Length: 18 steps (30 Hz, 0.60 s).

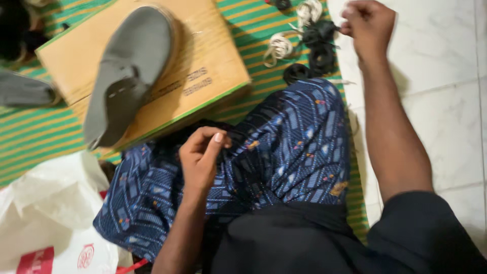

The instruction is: The person sits on a mat and unlaces a grey shoe, then relaces it. The person then picks up a pair of blue shoes and begins to lace them.

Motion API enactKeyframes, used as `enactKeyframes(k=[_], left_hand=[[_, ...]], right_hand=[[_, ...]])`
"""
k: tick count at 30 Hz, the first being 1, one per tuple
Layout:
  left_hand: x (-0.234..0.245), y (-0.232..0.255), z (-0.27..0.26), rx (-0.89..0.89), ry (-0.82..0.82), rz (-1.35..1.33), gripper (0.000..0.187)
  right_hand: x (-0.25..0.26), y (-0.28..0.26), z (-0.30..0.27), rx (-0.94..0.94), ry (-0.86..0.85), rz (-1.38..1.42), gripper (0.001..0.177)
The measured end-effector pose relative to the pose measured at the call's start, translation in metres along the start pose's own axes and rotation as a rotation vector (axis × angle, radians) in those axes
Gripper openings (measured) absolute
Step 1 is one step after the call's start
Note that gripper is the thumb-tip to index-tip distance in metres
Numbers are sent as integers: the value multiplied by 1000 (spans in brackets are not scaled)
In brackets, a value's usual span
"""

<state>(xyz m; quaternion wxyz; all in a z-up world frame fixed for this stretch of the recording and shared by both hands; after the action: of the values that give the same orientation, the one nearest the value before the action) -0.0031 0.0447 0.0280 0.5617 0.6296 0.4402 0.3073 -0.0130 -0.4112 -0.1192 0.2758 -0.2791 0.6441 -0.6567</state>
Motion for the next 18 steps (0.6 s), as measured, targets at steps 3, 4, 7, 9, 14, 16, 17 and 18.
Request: enactKeyframes(k=[3,4,7,9,14,16,17,18], left_hand=[[30,37,-20,-238,238,273,6],[42,50,-28,-358,330,355,3],[80,73,-38,-638,585,570,5],[107,80,-39,-754,731,654,14],[142,82,-20,-734,590,789,56],[146,80,-12,-739,565,800,51],[147,72,-14,-707,540,801,49],[148,66,-12,-762,548,842,45]], right_hand=[[-19,-41,-10,26,-49,68,11],[-30,-55,-18,70,-93,60,11],[-69,-95,-39,217,-251,-13,8],[-106,-115,-54,240,-361,-116,10],[-216,-169,-100,524,-585,-416,28],[-253,-181,-115,492,-719,-361,36],[-263,-181,-123,493,-712,-410,43],[-272,-179,-129,494,-705,-460,50]])
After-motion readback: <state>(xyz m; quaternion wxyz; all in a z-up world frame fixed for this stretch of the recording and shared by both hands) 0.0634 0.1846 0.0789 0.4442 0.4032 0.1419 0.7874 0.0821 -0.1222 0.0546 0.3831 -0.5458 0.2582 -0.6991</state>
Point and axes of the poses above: each hand's wrist, its own z-axis towards the middle knuckle, its own x-axis out of the back of the hand, y = z × x, the point moved 2 cm from there along z, towards the middle knuckle
